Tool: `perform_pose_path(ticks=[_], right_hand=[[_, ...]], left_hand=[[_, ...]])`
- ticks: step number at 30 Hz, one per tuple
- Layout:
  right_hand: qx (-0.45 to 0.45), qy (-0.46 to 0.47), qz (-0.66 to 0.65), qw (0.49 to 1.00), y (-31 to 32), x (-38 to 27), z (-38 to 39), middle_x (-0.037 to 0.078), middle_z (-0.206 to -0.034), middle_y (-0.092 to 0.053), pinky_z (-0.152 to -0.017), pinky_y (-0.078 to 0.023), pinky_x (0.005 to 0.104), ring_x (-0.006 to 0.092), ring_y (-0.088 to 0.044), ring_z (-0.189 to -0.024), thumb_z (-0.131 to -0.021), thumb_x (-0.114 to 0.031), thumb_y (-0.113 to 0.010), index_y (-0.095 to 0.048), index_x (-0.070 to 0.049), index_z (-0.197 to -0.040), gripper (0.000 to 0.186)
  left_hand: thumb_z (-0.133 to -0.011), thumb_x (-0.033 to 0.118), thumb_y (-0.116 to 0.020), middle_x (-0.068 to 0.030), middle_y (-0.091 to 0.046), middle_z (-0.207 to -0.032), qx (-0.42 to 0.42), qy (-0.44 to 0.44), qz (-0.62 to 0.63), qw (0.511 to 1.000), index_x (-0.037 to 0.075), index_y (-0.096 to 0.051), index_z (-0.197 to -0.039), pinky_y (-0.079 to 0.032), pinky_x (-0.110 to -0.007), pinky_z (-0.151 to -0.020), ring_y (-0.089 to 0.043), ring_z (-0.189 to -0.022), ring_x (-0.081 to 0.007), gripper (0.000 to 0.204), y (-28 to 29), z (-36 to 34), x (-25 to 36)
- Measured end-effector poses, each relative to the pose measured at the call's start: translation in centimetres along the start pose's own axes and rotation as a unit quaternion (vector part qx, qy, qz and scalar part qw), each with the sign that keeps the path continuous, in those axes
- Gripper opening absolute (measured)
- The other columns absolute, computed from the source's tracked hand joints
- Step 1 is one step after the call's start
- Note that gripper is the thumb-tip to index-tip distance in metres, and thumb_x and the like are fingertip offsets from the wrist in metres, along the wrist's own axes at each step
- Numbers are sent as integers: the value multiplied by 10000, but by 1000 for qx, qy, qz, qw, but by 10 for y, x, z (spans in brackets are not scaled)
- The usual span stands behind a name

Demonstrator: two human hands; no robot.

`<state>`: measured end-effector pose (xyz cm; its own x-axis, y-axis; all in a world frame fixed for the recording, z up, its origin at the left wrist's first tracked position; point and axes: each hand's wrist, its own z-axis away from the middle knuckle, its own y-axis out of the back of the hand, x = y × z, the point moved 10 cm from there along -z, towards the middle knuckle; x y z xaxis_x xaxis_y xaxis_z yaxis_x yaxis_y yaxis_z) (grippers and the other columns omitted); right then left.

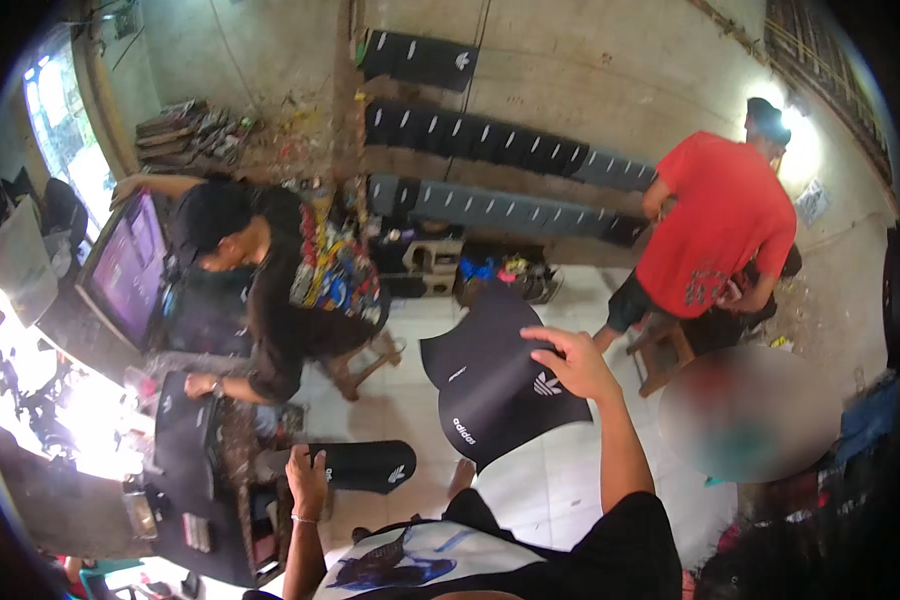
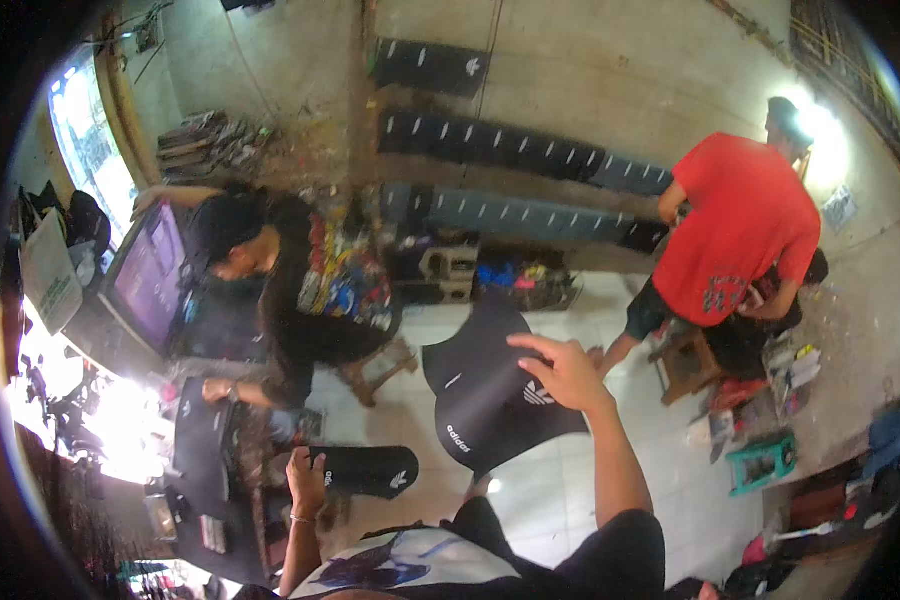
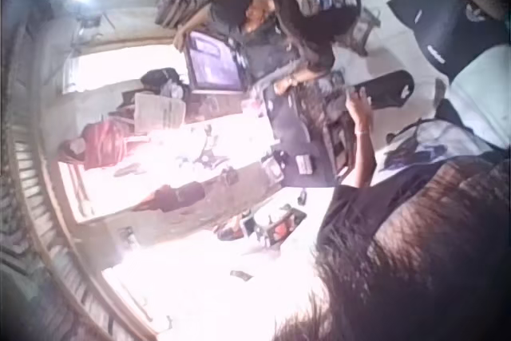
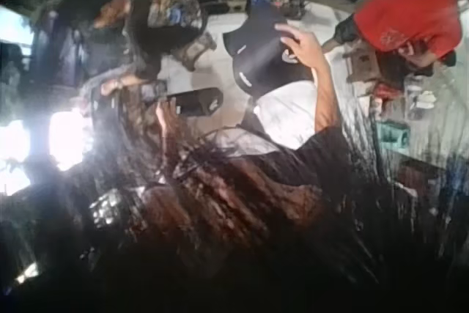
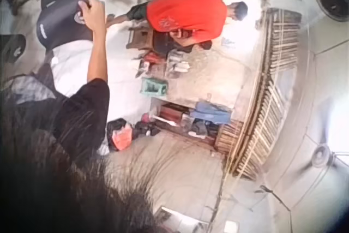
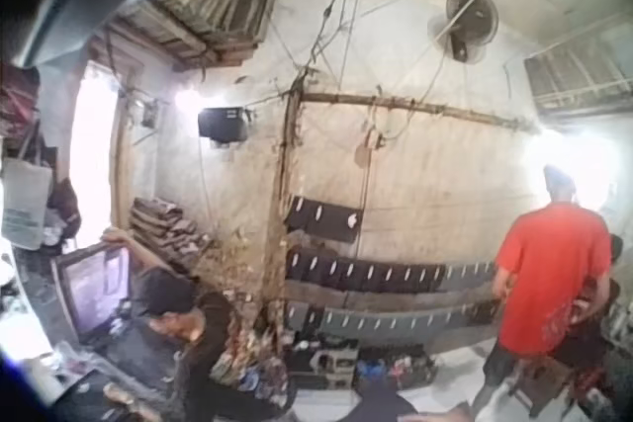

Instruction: The person places grey fabric pieces one by one onto a screen printing platen, aligns them, and then moves them to a drying rack after another person applies ink using a screen.

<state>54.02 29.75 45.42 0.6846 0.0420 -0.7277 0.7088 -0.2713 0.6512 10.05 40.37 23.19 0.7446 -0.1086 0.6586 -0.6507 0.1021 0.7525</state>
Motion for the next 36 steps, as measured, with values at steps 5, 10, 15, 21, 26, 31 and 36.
perform_pose_path(ticks=[5, 10, 15, 21, 26, 31, 36], right_hand=[[-27, -81, 165, 983, 98, 87, -30, 137, -658, -591, -573, -443, 311, 195, -540, -571, -728, -96, -715, -609, -15, -1089, 386], [-38, -132, 216, 967, 185, 193, -70, 226, -751, -630, -650, -498, 367, 324, -649, -701, -723, -128, -691, -658, -5, -958, 268], [-140, -129, 261, 946, 226, 304, -112, 223, -780, -633, -661, -503, 375, 351, -646, -734, -695, -143, -696, -690, -3, -859, 215], [-99, -167, 260, 946, 251, 316, -237, 175, -635, -590, -549, -434, 334, 213, -534, -523, -731, -128, -676, -680, 3, -834, 167], [48, -123, 173, 976, 294, 228, -380, 32, -574, -521, -524, -389, 248, 45, -440, -578, -777, -118, -666, -678, 22, -879, 174], [243, 0, 62, 968, 349, 153, -501, -31, -725, -601, -617, -419, 209, 50, -508, -673, -824, -84, -662, -679, 44, -1003, 221], [262, 77, -47, 961, 356, 182, -621, 20, -835, -647, -686, -441, 195, 63, -556, -756, -825, -57, -673, -640, 69, -1091, 297]], left_hand=[[-791, 21, -613, -192, -549, -700, 40, -108, 109, 987, 27, -409, -1099, -391, -508, -639, -543, -716, -426, 369, -85, -78, 101], [-802, 7, -578, -204, -543, -687, -32, -126, 158, 979, 29, -425, -1083, -385, -510, -616, -532, -688, -447, 321, -117, -144, 220], [-827, 53, -572, -192, -540, -636, -49, -216, 169, 960, 34, -430, -1081, -404, -512, -633, -536, -687, -445, 293, -141, -217, 310], [-862, 77, -568, -209, -582, -718, -117, -184, 186, 958, 9, -458, -1045, -418, -466, -595, -567, -699, -422, 223, -203, -323, 354], [-862, 62, -569, -195, -586, -664, -130, -220, 211, 944, 19, -438, -1053, -412, -463, -578, -573, -677, -406, 235, -236, -412, 399], [-838, 54, -584, -190, -590, -704, -113, -227, 223, 941, 24, -440, -1047, -446, -470, -598, -590, -698, -411, 256, -223, -483, 436], [-830, 30, -589, -180, -579, -686, -53, -160, 187, 968, 20, -448, -1036, -443, -454, -602, -579, -684, -410, 250, -228, -534, 423]])
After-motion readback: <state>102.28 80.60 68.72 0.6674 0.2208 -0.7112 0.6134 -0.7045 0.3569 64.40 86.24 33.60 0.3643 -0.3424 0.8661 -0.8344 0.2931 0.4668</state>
